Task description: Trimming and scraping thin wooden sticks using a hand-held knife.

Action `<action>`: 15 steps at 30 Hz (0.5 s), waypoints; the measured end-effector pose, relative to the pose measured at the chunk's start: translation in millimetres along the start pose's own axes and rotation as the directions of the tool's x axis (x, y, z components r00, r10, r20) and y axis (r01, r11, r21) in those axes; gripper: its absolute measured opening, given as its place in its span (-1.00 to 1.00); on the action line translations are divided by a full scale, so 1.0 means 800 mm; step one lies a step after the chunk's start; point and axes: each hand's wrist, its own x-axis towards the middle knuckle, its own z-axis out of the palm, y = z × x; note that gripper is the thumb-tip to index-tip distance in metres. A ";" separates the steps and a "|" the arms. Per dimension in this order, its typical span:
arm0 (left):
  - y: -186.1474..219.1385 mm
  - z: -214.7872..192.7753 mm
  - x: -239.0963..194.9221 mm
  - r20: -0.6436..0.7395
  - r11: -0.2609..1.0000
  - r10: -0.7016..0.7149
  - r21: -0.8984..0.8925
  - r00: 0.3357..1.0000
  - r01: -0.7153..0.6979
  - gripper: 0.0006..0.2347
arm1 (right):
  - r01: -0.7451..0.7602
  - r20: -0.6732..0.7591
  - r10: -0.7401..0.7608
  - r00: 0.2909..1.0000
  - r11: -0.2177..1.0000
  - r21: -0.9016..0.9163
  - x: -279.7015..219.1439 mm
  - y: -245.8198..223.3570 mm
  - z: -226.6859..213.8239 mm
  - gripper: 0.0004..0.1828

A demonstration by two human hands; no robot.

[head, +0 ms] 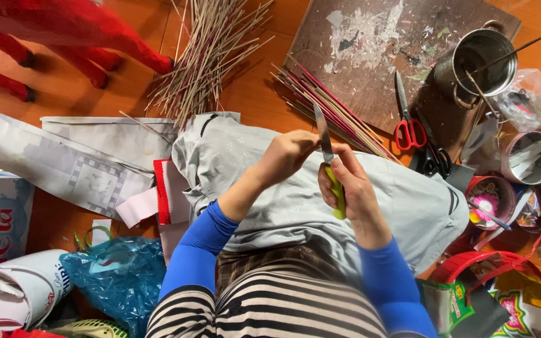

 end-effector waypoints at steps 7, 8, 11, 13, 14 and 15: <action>-0.076 0.030 -0.021 0.332 0.439 -0.275 -0.791 0.902 0.425 -0.84 | -0.033 -0.044 0.029 0.999 0.996 -0.083 -0.006 -0.010 0.023 -0.62; -0.077 0.032 -0.020 0.366 0.405 -0.287 -0.791 0.885 0.458 -0.84 | -0.043 -0.042 0.039 0.998 0.995 -0.085 -0.008 -0.008 0.019 -0.64; -0.074 0.038 -0.022 0.424 0.371 -0.291 -0.776 0.857 0.510 -0.85 | -0.069 -0.027 0.067 0.997 0.996 -0.065 -0.018 -0.011 0.005 -0.70; -0.068 0.040 -0.021 0.448 0.374 -0.286 -0.762 0.847 0.529 -0.86 | -0.085 -0.013 0.084 0.996 0.995 -0.043 -0.024 -0.013 -0.003 -0.74; -0.065 0.042 -0.018 0.450 0.386 -0.262 -0.762 0.854 0.520 -0.86 | -0.094 -0.012 0.094 0.995 0.995 -0.020 -0.025 -0.015 -0.006 -0.75; -0.062 0.044 -0.015 0.451 0.397 -0.238 -0.763 0.860 0.510 -0.85 | -0.104 -0.010 0.104 0.994 0.995 0.002 -0.027 -0.016 -0.010 -0.76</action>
